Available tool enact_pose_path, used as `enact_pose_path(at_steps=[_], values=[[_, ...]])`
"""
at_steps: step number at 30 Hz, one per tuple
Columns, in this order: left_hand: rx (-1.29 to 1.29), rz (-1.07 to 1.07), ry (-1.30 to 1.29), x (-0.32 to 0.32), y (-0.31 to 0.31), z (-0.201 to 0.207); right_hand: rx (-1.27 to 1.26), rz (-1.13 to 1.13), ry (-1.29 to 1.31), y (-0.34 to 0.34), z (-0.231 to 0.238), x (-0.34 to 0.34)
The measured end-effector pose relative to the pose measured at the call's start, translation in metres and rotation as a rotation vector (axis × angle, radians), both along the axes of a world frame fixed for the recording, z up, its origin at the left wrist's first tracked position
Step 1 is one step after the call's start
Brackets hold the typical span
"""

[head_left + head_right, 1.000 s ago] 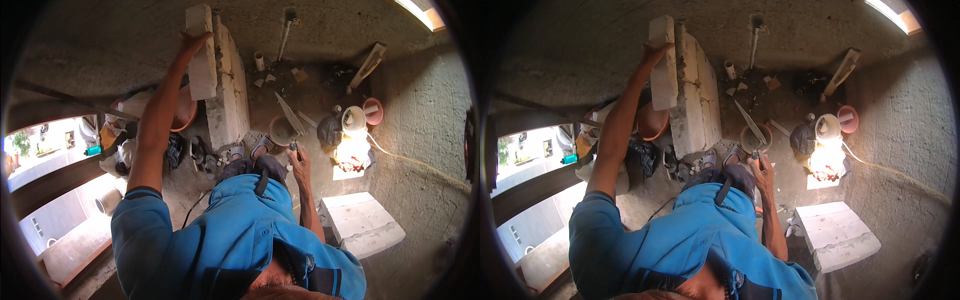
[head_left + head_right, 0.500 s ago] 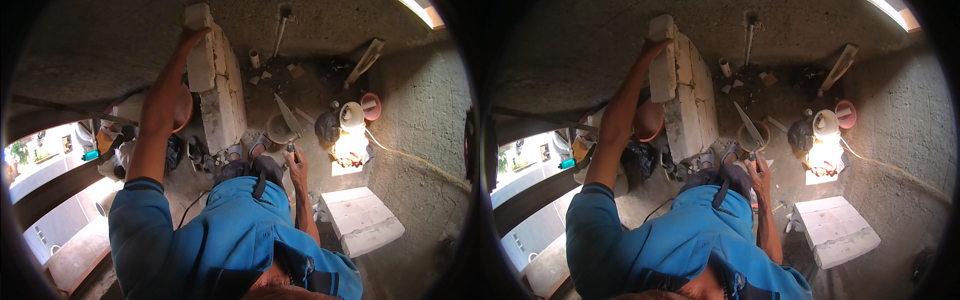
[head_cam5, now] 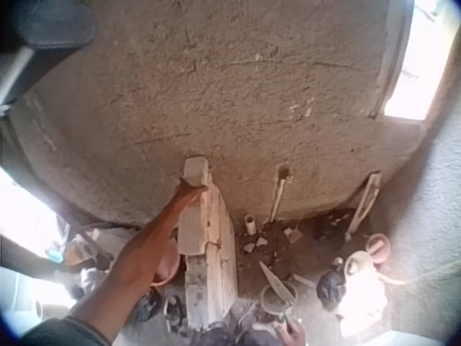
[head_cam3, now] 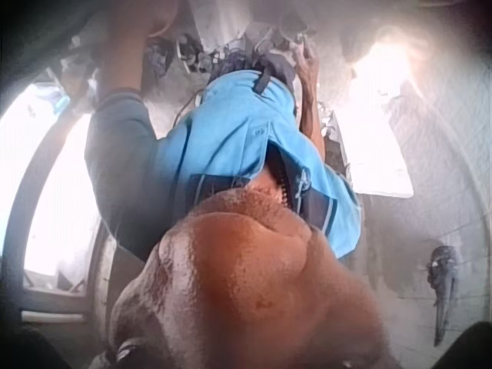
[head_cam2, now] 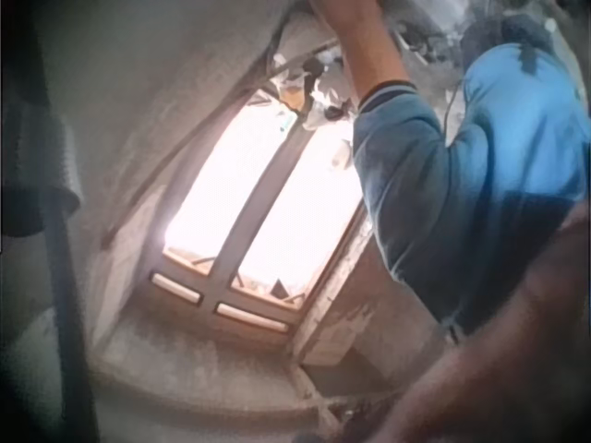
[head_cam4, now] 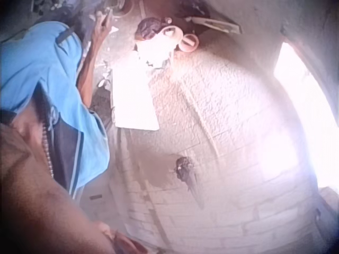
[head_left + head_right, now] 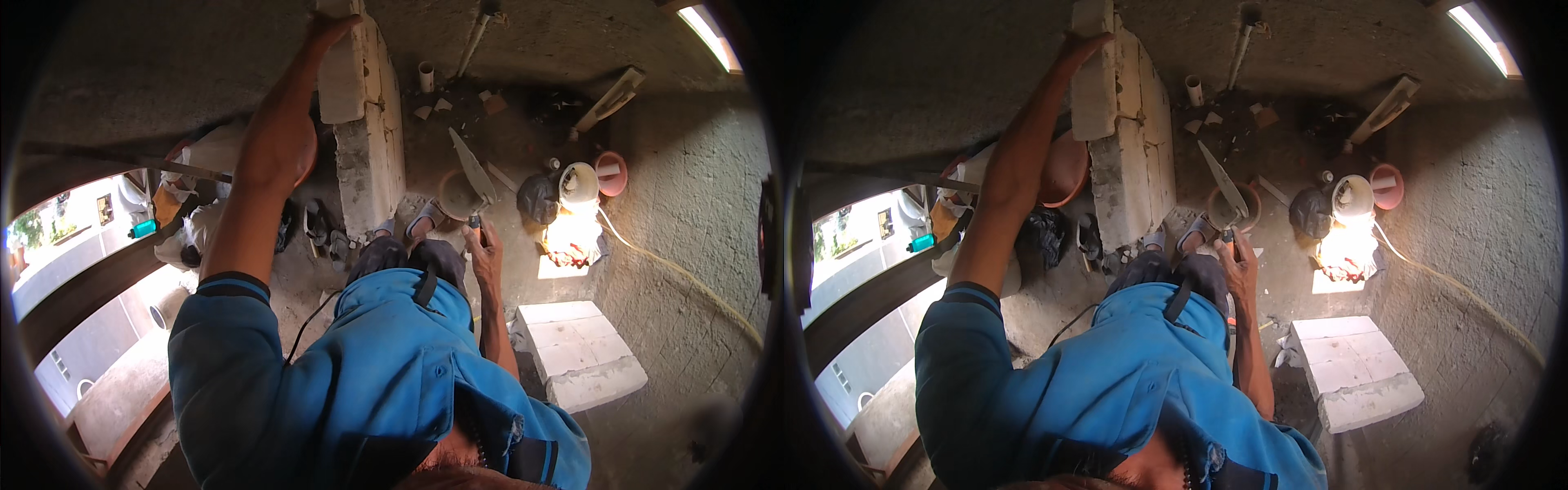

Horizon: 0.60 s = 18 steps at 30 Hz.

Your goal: The person sits on the floor and uses a hand saw to cut a rectangular stone block. After cutting, the person picks up the stone, scoops mortar from a bucket with a trowel, applies it to the stone, and places the stone against a wall.

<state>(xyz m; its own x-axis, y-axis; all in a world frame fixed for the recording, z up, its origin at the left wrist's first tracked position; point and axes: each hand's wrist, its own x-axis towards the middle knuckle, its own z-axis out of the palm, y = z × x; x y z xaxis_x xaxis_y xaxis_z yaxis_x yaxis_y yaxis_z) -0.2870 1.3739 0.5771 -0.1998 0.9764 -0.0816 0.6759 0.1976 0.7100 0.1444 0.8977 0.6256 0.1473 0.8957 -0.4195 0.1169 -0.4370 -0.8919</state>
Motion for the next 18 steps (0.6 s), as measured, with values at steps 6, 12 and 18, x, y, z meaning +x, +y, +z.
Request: enact_pose_path(at_steps=[6, 12, 18], values=[[-0.139, -0.137, -0.181, -0.013, 0.002, -0.008, -0.208, -0.087, 0.137, 0.002, 0.001, -0.004], [-0.285, -0.029, -0.173, -0.012, -0.035, 0.055, -0.523, -0.077, 0.092, -0.011, -0.092, 0.014], [-0.232, 0.012, -0.004, -0.001, -0.017, 0.065, -0.776, -0.321, 0.222, -0.024, -0.228, 0.03]])
